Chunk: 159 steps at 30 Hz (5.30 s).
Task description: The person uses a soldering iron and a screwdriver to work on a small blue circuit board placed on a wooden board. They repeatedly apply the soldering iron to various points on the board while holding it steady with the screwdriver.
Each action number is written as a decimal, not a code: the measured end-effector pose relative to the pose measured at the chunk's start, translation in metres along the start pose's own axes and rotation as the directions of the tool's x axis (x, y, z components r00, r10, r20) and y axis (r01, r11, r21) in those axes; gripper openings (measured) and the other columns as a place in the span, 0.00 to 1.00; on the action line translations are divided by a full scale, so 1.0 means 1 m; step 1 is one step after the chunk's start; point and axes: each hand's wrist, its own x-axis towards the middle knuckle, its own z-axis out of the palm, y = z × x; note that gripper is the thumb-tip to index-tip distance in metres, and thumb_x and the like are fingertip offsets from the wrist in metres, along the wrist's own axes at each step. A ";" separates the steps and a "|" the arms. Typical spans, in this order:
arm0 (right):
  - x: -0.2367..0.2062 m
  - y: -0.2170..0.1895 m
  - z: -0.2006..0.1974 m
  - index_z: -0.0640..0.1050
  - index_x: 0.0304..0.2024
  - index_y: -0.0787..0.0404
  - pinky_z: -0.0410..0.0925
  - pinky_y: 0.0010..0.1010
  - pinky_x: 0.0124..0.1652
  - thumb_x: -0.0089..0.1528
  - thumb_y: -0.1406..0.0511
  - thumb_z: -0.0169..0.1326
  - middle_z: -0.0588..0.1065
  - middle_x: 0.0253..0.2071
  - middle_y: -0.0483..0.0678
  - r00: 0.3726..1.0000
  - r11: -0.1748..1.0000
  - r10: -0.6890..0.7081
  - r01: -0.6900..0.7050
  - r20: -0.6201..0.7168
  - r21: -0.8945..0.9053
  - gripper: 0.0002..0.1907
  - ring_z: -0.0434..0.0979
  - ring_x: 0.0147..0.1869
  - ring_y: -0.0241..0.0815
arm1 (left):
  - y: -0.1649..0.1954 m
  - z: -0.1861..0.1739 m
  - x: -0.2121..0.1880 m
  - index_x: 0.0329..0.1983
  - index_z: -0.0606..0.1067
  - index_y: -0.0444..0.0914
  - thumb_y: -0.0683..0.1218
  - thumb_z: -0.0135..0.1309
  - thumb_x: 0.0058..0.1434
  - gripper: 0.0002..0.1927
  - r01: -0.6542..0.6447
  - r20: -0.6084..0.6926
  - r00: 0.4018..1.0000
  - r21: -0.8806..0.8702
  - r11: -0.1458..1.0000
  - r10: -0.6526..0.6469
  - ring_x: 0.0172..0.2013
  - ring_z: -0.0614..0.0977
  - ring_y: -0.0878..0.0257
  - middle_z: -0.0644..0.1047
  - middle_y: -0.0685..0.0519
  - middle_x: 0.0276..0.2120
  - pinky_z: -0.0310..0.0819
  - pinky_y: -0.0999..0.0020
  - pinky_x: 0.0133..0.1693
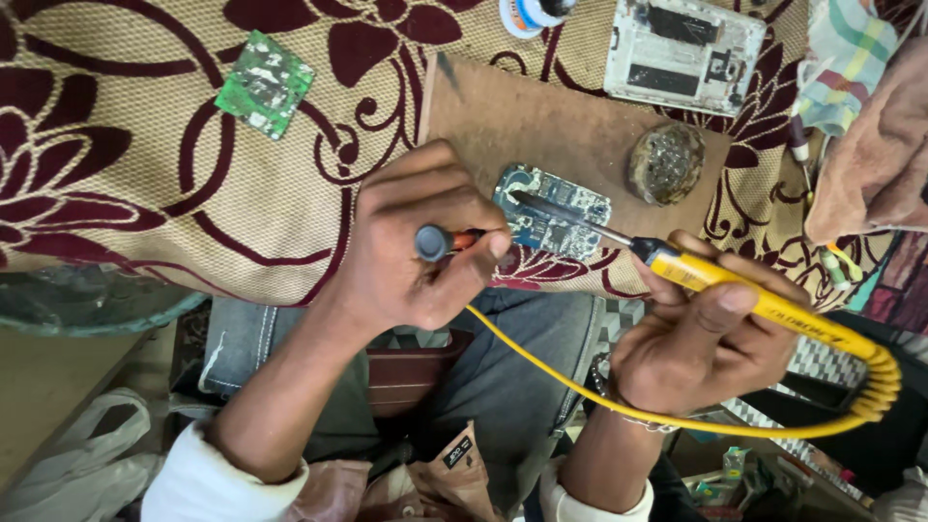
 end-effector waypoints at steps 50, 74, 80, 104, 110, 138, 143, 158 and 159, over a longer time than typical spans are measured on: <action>0.000 0.000 0.068 0.69 0.38 0.73 0.71 0.29 0.23 0.78 0.63 0.54 0.72 0.27 0.58 0.981 0.948 -0.158 0.119 -0.111 -0.297 0.19 0.76 0.23 0.44 | -0.024 -0.030 -0.010 0.30 0.78 0.36 0.41 0.58 0.61 0.04 -0.047 -0.264 0.957 0.274 0.961 0.122 0.27 0.75 0.59 0.76 0.53 0.25 0.67 0.64 0.30; -0.008 0.013 0.059 0.71 0.40 0.77 0.73 0.30 0.24 0.76 0.58 0.55 0.74 0.28 0.60 0.977 0.916 -0.213 0.189 -0.030 -0.355 0.24 0.76 0.24 0.44 | -0.036 -0.038 -0.014 0.32 0.76 0.35 0.41 0.58 0.63 0.04 -0.069 -0.280 0.949 0.255 0.965 0.142 0.27 0.77 0.58 0.75 0.52 0.27 0.69 0.64 0.30; -0.011 0.023 0.041 0.64 0.31 0.76 0.66 0.33 0.28 0.77 0.60 0.58 0.67 0.24 0.61 0.941 0.853 -0.320 0.236 -0.109 -0.465 0.29 0.67 0.25 0.47 | -0.026 -0.042 -0.013 0.30 0.76 0.35 0.40 0.58 0.60 0.04 -0.049 -0.282 0.951 0.265 0.963 0.126 0.26 0.76 0.57 0.74 0.51 0.25 0.69 0.63 0.29; -0.067 -0.031 -0.017 0.66 0.59 0.69 0.76 0.36 0.31 0.77 0.61 0.52 0.78 0.43 0.63 0.938 0.870 0.337 -0.276 -0.084 0.410 0.18 0.79 0.32 0.47 | 0.088 0.009 -0.005 0.31 0.76 0.36 0.42 0.57 0.65 0.07 -0.017 -0.296 0.943 0.414 0.910 0.152 0.25 0.74 0.57 0.73 0.51 0.25 0.66 0.62 0.30; -0.083 -0.079 -0.084 0.66 0.62 0.70 0.76 0.38 0.30 0.77 0.55 0.43 0.78 0.40 0.61 0.910 0.750 0.388 -0.220 -0.145 0.624 0.24 0.79 0.30 0.49 | 0.138 0.042 -0.033 0.38 0.77 0.33 0.44 0.55 0.72 0.09 0.054 -0.307 0.949 0.403 0.914 0.079 0.30 0.76 0.56 0.77 0.48 0.31 0.67 0.64 0.32; 0.043 -0.107 -0.157 0.63 0.57 0.68 0.74 0.29 0.29 0.79 0.52 0.42 0.75 0.39 0.62 0.918 0.951 0.192 -0.087 -0.347 0.295 0.23 0.75 0.30 0.42 | 0.183 0.133 0.045 0.45 0.74 0.36 0.46 0.52 0.72 0.08 -0.103 -0.029 0.985 0.700 0.706 0.172 0.40 0.74 0.51 0.79 0.51 0.38 0.68 0.56 0.47; 0.042 -0.133 -0.136 0.61 0.60 0.69 0.76 0.34 0.31 0.79 0.57 0.46 0.73 0.42 0.66 0.955 0.984 0.154 -0.125 -0.252 0.126 0.21 0.79 0.34 0.49 | 0.199 0.106 0.051 0.47 0.74 0.36 0.47 0.51 0.72 0.09 -0.082 -0.065 0.985 0.636 0.767 0.159 0.40 0.74 0.52 0.80 0.54 0.36 0.70 0.57 0.46; 0.019 -0.133 -0.118 0.63 0.55 0.65 0.72 0.32 0.22 0.77 0.46 0.36 0.72 0.31 0.62 0.887 0.994 -0.029 0.073 -0.461 0.078 0.27 0.71 0.21 0.46 | 0.201 0.080 0.046 0.53 0.74 0.39 0.59 0.44 0.76 0.20 -0.161 -0.044 0.969 0.639 0.752 0.244 0.43 0.75 0.53 0.73 0.47 0.43 0.71 0.59 0.47; 0.017 -0.133 -0.119 0.63 0.55 0.65 0.72 0.34 0.22 0.77 0.46 0.36 0.72 0.29 0.61 0.882 0.994 -0.035 0.078 -0.470 0.073 0.28 0.71 0.21 0.47 | 0.201 0.079 0.044 0.52 0.74 0.39 0.58 0.45 0.76 0.19 -0.142 -0.037 0.977 0.632 0.762 0.212 0.44 0.76 0.53 0.75 0.47 0.44 0.71 0.58 0.47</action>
